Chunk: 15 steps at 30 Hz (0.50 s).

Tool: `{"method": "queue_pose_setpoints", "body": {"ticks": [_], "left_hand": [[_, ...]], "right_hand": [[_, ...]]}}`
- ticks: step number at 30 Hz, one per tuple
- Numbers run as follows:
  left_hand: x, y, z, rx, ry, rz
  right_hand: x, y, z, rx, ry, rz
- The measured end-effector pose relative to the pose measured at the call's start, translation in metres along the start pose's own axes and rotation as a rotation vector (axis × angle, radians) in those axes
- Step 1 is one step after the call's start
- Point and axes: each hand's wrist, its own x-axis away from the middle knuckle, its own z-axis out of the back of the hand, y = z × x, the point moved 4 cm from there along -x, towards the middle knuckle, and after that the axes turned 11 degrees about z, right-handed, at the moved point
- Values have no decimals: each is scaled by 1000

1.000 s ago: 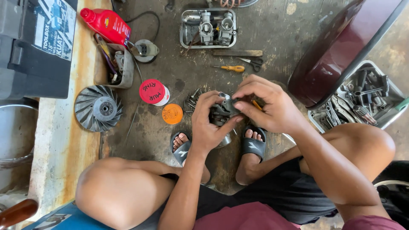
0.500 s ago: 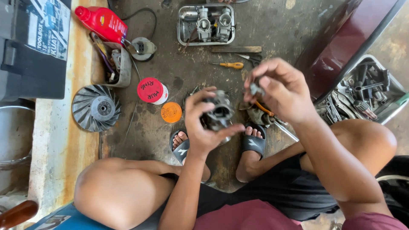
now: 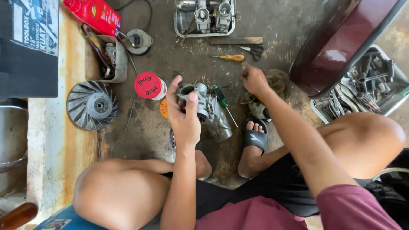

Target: The person sits on the workshop floor repairing a small engine carburetor. They unscrew parts with a screwdriver, remove internal components by hand, fit a spring and piston assembly into the carburetor body, and press parts into place with their fingers.

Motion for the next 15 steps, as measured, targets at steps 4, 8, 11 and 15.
{"method": "queue_pose_setpoints", "body": {"ticks": [4,8,11,15], "left_hand": [[-1,9,-3,-66,-12,21],[-2,18,-6,-196,-2,96],[-7,9,-3,-276,112,215],[-14,-5,4,-273,212,352]], "right_hand": [[2,44,-51,16,69,-86],[4,41,-65,101,8,-97],[-1,39,-66,147,-33,-105],[-1,26,-54,239,-38,-97]]}}
